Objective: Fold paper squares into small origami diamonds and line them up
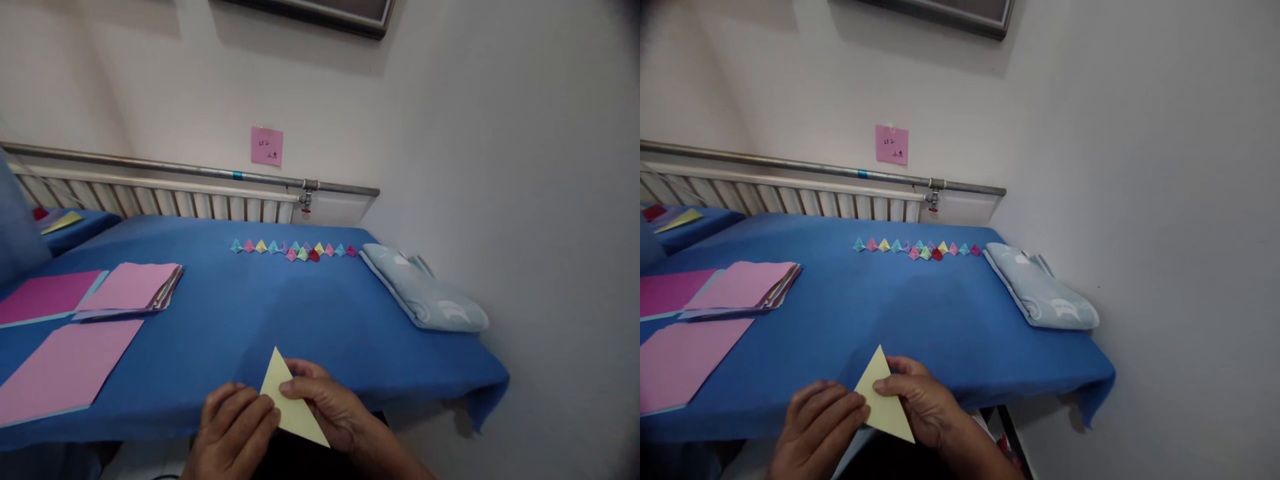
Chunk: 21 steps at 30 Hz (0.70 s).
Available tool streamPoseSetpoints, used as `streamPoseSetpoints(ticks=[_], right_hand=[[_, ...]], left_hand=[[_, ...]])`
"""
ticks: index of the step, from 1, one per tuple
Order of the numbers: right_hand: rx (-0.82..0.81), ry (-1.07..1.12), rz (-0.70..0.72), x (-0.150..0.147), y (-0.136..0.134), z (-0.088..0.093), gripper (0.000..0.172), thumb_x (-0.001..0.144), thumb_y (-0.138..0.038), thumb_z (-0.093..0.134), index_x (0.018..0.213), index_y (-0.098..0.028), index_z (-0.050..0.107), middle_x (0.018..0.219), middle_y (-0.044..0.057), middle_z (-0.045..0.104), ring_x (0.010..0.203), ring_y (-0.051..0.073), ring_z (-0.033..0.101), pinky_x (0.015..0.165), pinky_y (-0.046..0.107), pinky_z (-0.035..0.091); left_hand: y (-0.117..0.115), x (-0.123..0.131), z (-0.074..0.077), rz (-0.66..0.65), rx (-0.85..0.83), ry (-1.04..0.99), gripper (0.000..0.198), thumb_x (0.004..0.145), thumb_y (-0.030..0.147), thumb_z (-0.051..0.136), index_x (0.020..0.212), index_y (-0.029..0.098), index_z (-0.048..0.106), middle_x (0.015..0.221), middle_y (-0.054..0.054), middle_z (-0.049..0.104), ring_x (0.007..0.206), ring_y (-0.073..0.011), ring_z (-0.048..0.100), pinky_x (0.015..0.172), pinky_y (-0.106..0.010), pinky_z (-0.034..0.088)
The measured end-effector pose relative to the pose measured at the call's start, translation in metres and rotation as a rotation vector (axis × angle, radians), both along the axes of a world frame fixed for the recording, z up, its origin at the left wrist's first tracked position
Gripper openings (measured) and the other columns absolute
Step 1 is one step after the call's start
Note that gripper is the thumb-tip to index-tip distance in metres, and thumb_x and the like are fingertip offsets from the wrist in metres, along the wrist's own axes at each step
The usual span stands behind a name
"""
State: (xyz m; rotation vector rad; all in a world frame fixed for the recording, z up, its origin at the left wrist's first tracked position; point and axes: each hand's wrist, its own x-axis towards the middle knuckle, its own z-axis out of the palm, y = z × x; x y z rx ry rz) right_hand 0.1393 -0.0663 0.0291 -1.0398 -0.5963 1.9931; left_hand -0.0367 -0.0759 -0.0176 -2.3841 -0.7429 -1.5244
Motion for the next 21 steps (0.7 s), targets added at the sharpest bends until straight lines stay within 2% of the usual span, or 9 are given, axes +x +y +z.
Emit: streamPoseSetpoints(ticks=[4,6,8,10,12,13,16,19,21], right_hand=[[0.078,-0.057,-0.034,-0.002,0.003,-0.007,0.054,0.051,-0.012,0.070,0.103,-0.015,0.057,0.077,0.001,0.066,0.065,0.014,0.060,0.066,0.026,0.043],[0.171,-0.136,-0.070,-0.003,0.003,-0.008,0.053,0.054,-0.013,0.069,0.105,-0.016,0.056,0.079,0.001,0.067,0.065,0.014,0.061,0.064,0.026,0.043],[0.263,-0.257,-0.111,-0.005,0.002,-0.005,0.053,0.059,-0.015,0.066,0.110,-0.018,0.054,0.082,0.001,0.067,0.067,0.016,0.062,0.063,0.026,0.044],[0.336,-0.371,-0.128,-0.007,0.001,-0.001,0.054,0.062,-0.015,0.063,0.115,-0.020,0.053,0.082,0.000,0.067,0.070,0.016,0.062,0.062,0.027,0.045],[0.395,-0.451,-0.114,-0.009,-0.001,0.004,0.053,0.065,-0.014,0.060,0.116,-0.021,0.052,0.080,-0.001,0.065,0.068,0.015,0.060,0.061,0.026,0.044],[0.424,-0.487,-0.101,-0.010,-0.003,0.007,0.052,0.066,-0.014,0.059,0.116,-0.021,0.053,0.079,-0.001,0.064,0.067,0.014,0.059,0.060,0.026,0.044],[0.507,-0.558,-0.071,-0.009,-0.007,0.012,0.046,0.070,-0.015,0.058,0.115,-0.023,0.054,0.082,0.000,0.064,0.067,0.014,0.058,0.060,0.026,0.044],[0.552,-0.570,-0.075,-0.009,-0.010,0.014,0.041,0.073,-0.017,0.057,0.114,-0.023,0.055,0.085,0.001,0.065,0.072,0.015,0.060,0.062,0.026,0.045],[0.575,-0.569,-0.076,-0.008,-0.011,0.014,0.039,0.074,-0.018,0.057,0.113,-0.023,0.055,0.085,0.001,0.065,0.074,0.015,0.060,0.065,0.027,0.045]], left_hand=[[0.000,-0.001,-0.006,-0.014,-0.063,0.029,0.028,0.086,0.004,0.047,0.100,0.020,0.066,0.096,-0.005,0.071,0.098,-0.0185,0.060,0.093,-0.037,0.041],[-0.002,-0.002,-0.008,-0.038,-0.212,-0.025,0.029,0.082,0.008,0.055,0.106,0.021,0.064,0.104,-0.006,0.069,0.100,-0.0192,0.060,0.091,-0.034,0.044],[-0.005,0.000,-0.007,-0.047,-0.554,-0.223,0.029,0.082,0.019,0.059,0.111,0.022,0.061,0.107,-0.007,0.067,0.094,-0.0191,0.063,0.083,-0.031,0.049],[-0.005,0.005,-0.002,-0.069,-1.015,-0.492,0.030,0.082,0.033,0.060,0.109,0.021,0.060,0.099,-0.007,0.067,0.081,-0.0177,0.064,0.070,-0.028,0.052],[-0.004,0.010,0.005,-0.162,-1.391,-0.652,0.030,0.078,0.043,0.065,0.096,0.019,0.063,0.083,-0.003,0.067,0.069,-0.0150,0.061,0.058,-0.023,0.048],[-0.002,0.012,0.008,-0.222,-1.504,-0.692,0.032,0.074,0.046,0.068,0.088,0.018,0.063,0.074,-0.001,0.065,0.062,-0.0131,0.058,0.055,-0.022,0.046],[0.001,0.013,0.010,-0.346,-1.648,-0.776,0.037,0.067,0.050,0.073,0.077,0.016,0.062,0.063,0.002,0.060,0.049,-0.0079,0.048,0.050,-0.020,0.041],[0.001,0.011,0.004,-0.427,-1.709,-0.805,0.037,0.066,0.047,0.076,0.081,0.016,0.062,0.067,0.001,0.061,0.050,-0.0069,0.047,0.047,-0.018,0.038],[0.000,0.010,-0.001,-0.467,-1.743,-0.823,0.037,0.065,0.047,0.077,0.077,0.016,0.061,0.059,0.003,0.058,0.045,-0.0057,0.044,0.043,-0.017,0.035]])
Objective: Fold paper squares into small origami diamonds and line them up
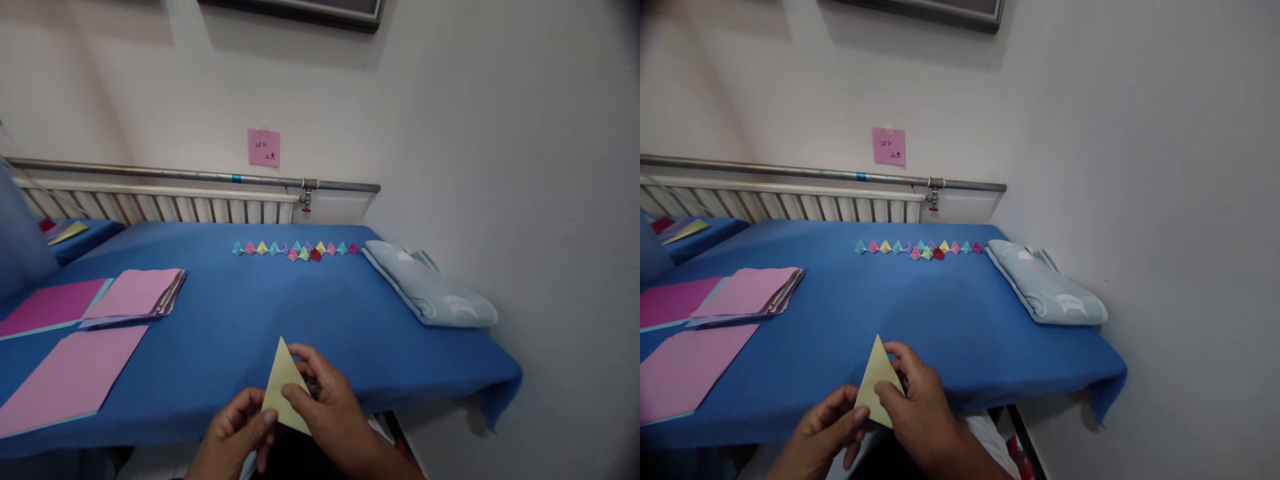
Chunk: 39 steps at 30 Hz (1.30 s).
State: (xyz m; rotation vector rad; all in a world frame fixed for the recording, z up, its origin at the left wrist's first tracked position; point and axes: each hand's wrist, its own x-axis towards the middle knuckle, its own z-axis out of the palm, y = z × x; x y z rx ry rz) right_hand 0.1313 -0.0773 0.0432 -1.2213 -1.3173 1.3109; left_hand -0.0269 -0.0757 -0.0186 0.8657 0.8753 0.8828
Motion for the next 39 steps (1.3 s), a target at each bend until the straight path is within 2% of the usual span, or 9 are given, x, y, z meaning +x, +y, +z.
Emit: streamPoseSetpoints(ticks=[3,6,11,15,20,29,34,39], right_hand=[[0.017,0.054,0.015,0.002,0.000,0.003,0.037,0.076,-0.027,0.061,0.112,-0.022,0.055,0.089,0.002,0.064,0.077,0.016,0.059,0.070,0.028,0.045],[-0.013,0.162,0.010,0.005,0.000,0.008,0.035,0.080,-0.040,0.058,0.109,-0.021,0.056,0.090,0.003,0.063,0.075,0.015,0.058,0.066,0.027,0.044],[-0.078,0.175,0.055,0.007,-0.003,0.011,0.031,0.080,-0.046,0.059,0.097,-0.020,0.060,0.081,0.001,0.061,0.073,0.014,0.056,0.067,0.027,0.042],[-0.106,0.181,0.084,0.005,-0.006,0.011,0.032,0.077,-0.047,0.064,0.096,-0.021,0.061,0.083,0.001,0.061,0.076,0.015,0.056,0.071,0.028,0.042],[-0.154,0.211,0.104,0.003,-0.005,0.011,0.031,0.075,-0.045,0.066,0.094,-0.021,0.061,0.080,0.000,0.060,0.075,0.014,0.055,0.071,0.027,0.041],[-0.288,0.352,0.145,0.000,-0.005,0.003,0.039,0.070,-0.043,0.071,0.097,-0.019,0.059,0.069,-0.004,0.055,0.057,0.009,0.050,0.058,0.023,0.038],[-0.255,0.312,0.162,-0.001,-0.005,0.003,0.035,0.074,-0.042,0.068,0.098,-0.018,0.059,0.068,-0.003,0.058,0.052,0.008,0.049,0.054,0.022,0.038],[-0.237,0.328,0.169,0.001,-0.006,0.003,0.036,0.069,-0.039,0.073,0.095,-0.019,0.059,0.071,-0.004,0.057,0.054,0.007,0.049,0.053,0.022,0.038]], left_hand=[[0.000,-0.002,-0.003,0.016,-0.092,-0.054,0.039,0.065,0.050,0.076,0.072,0.016,0.058,0.046,0.007,0.050,0.035,-0.0031,0.036,0.036,-0.015,0.026],[0.000,-0.005,-0.001,-0.017,-0.184,-0.112,0.040,0.064,0.048,0.077,0.078,0.016,0.058,0.042,0.008,0.047,0.029,-0.0022,0.031,0.031,-0.014,0.019],[-0.001,-0.006,-0.005,-0.106,-0.192,-0.228,0.035,0.069,0.045,0.075,0.082,0.015,0.060,0.042,0.007,0.048,0.028,-0.0022,0.034,0.031,-0.014,0.019],[-0.002,-0.005,-0.012,-0.130,-0.183,-0.269,0.033,0.072,0.044,0.073,0.082,0.015,0.061,0.044,0.006,0.050,0.029,-0.0013,0.034,0.031,-0.013,0.019],[-0.003,-0.006,-0.013,-0.126,-0.186,-0.280,0.030,0.072,0.041,0.074,0.081,0.015,0.062,0.043,0.007,0.046,0.031,-0.0011,0.032,0.033,-0.013,0.019],[-0.006,-0.004,-0.017,-0.166,-0.183,-0.323,0.026,0.076,0.041,0.070,0.079,0.016,0.062,0.042,0.006,0.048,0.032,-0.0014,0.030,0.034,-0.013,0.020],[-0.007,-0.004,-0.015,-0.156,-0.180,-0.291,0.029,0.075,0.041,0.070,0.085,0.014,0.064,0.062,-0.001,0.062,0.036,0.0007,0.031,0.034,-0.012,0.021],[-0.006,-0.004,-0.014,-0.159,-0.158,-0.254,0.031,0.074,0.043,0.071,0.081,0.014,0.064,0.057,0.000,0.059,0.035,0.0003,0.030,0.034,-0.013,0.022]])
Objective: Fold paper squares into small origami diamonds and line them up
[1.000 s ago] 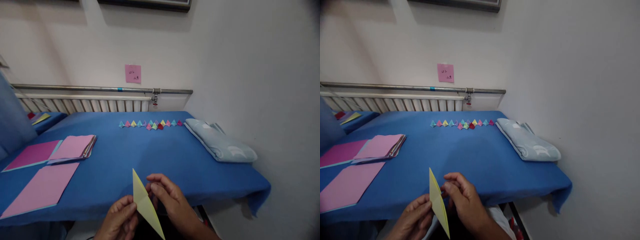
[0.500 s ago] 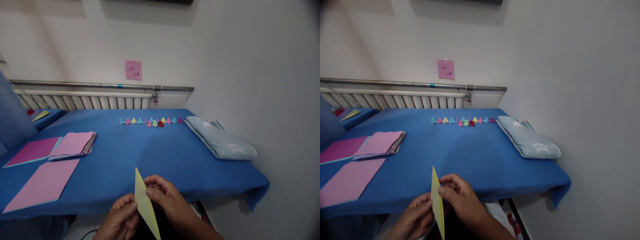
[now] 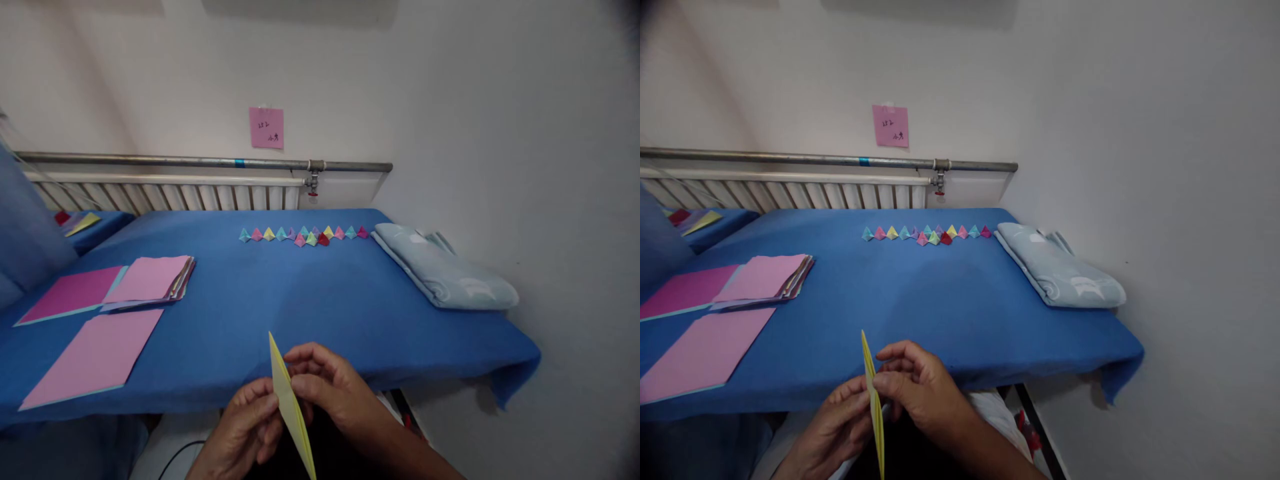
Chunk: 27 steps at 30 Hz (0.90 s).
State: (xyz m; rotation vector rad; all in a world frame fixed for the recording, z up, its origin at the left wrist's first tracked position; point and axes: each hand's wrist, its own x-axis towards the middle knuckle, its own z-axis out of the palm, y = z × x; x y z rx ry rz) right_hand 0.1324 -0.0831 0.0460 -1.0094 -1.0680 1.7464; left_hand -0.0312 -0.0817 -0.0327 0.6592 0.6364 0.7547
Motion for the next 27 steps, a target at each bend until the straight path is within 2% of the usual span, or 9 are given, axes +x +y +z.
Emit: streamPoseSetpoints(ticks=[6,12,17,27], right_hand=[[-0.018,0.017,0.004,0.000,0.001,-0.001,0.037,0.065,-0.037,0.076,0.093,-0.019,0.058,0.075,-0.003,0.057,0.060,0.009,0.052,0.054,0.022,0.039],[-0.055,0.084,0.018,-0.001,0.002,-0.004,0.037,0.064,-0.034,0.076,0.092,-0.018,0.059,0.071,-0.003,0.057,0.060,0.009,0.052,0.054,0.022,0.038],[-0.086,0.111,0.013,0.000,0.001,-0.009,0.036,0.065,-0.033,0.075,0.093,-0.018,0.059,0.071,-0.003,0.056,0.059,0.009,0.052,0.053,0.021,0.037],[-0.100,0.100,0.036,0.001,0.002,-0.010,0.033,0.065,-0.029,0.074,0.093,-0.018,0.060,0.068,-0.005,0.056,0.053,0.007,0.048,0.051,0.020,0.036]], left_hand=[[-0.001,-0.002,-0.004,0.001,-0.012,-0.047,0.027,0.076,0.039,0.070,0.083,0.013,0.066,0.057,0.000,0.058,0.036,0.0002,0.030,0.035,-0.012,0.022],[-0.001,-0.003,-0.010,-0.026,-0.027,-0.120,0.025,0.077,0.037,0.070,0.085,0.014,0.068,0.044,0.006,0.046,0.034,-0.0004,0.031,0.035,-0.011,0.022],[-0.002,-0.003,-0.011,-0.014,-0.041,-0.146,0.025,0.074,0.036,0.073,0.084,0.014,0.067,0.059,0.001,0.058,0.037,0.0010,0.034,0.037,-0.011,0.024],[-0.002,-0.002,-0.007,-0.020,0.018,-0.110,0.023,0.076,0.037,0.069,0.081,0.015,0.067,0.048,0.004,0.049,0.036,-0.0012,0.032,0.034,-0.011,0.025]])
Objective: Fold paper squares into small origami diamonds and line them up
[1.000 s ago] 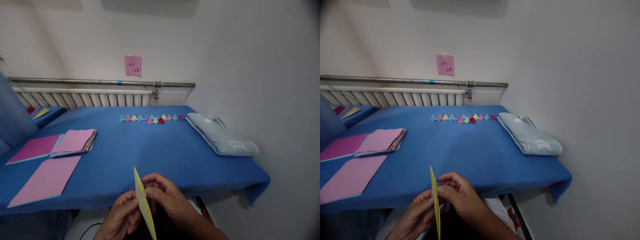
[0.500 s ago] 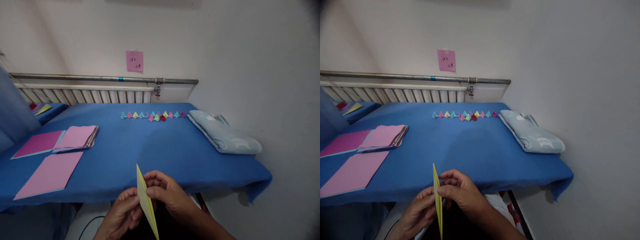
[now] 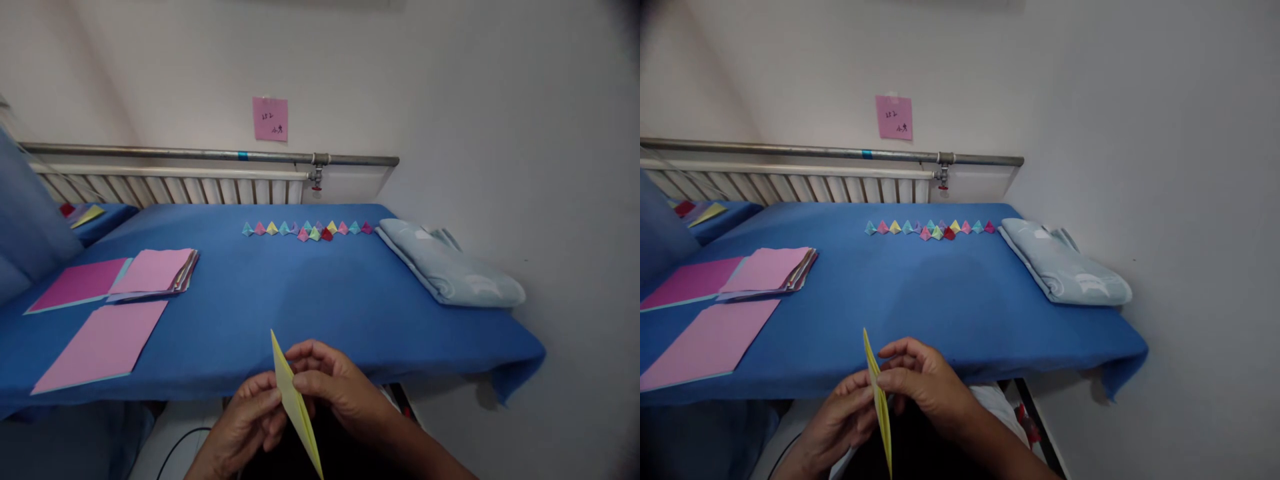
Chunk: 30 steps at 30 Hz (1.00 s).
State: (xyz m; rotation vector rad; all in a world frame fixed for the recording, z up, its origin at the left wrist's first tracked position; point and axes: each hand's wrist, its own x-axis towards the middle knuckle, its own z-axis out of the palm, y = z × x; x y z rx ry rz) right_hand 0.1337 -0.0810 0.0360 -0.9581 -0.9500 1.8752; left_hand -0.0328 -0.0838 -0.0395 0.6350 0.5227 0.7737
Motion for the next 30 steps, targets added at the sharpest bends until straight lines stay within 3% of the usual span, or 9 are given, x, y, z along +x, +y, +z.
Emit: streamPoseSetpoints(ticks=[7,22,30], right_hand=[[0.039,-0.034,-0.011,0.0003,0.0013,0.0009,0.031,0.067,-0.027,0.073,0.094,-0.018,0.059,0.070,-0.004,0.057,0.052,0.006,0.047,0.050,0.021,0.035],[0.066,-0.117,-0.008,0.0005,0.0023,0.0042,0.030,0.069,-0.028,0.067,0.096,-0.018,0.058,0.073,-0.003,0.058,0.054,0.007,0.049,0.053,0.021,0.038],[0.079,-0.173,-0.015,0.0009,0.0047,0.0040,0.030,0.071,-0.029,0.063,0.098,-0.017,0.058,0.069,-0.004,0.057,0.050,0.006,0.048,0.052,0.022,0.038]], left_hand=[[0.0016,0.0014,0.0078,-0.019,0.014,0.013,0.021,0.078,0.034,0.069,0.080,0.014,0.068,0.066,-0.002,0.062,0.036,0.0011,0.037,0.034,-0.010,0.030],[0.0015,0.0024,0.0069,-0.036,0.020,0.030,0.024,0.077,0.035,0.068,0.081,0.011,0.068,0.074,-0.004,0.064,0.037,0.0015,0.039,0.034,-0.010,0.031],[-0.0006,0.0011,0.0025,-0.013,-0.004,0.055,0.025,0.075,0.037,0.070,0.076,0.013,0.063,0.059,0.000,0.058,0.035,-0.0007,0.038,0.033,-0.012,0.028]])
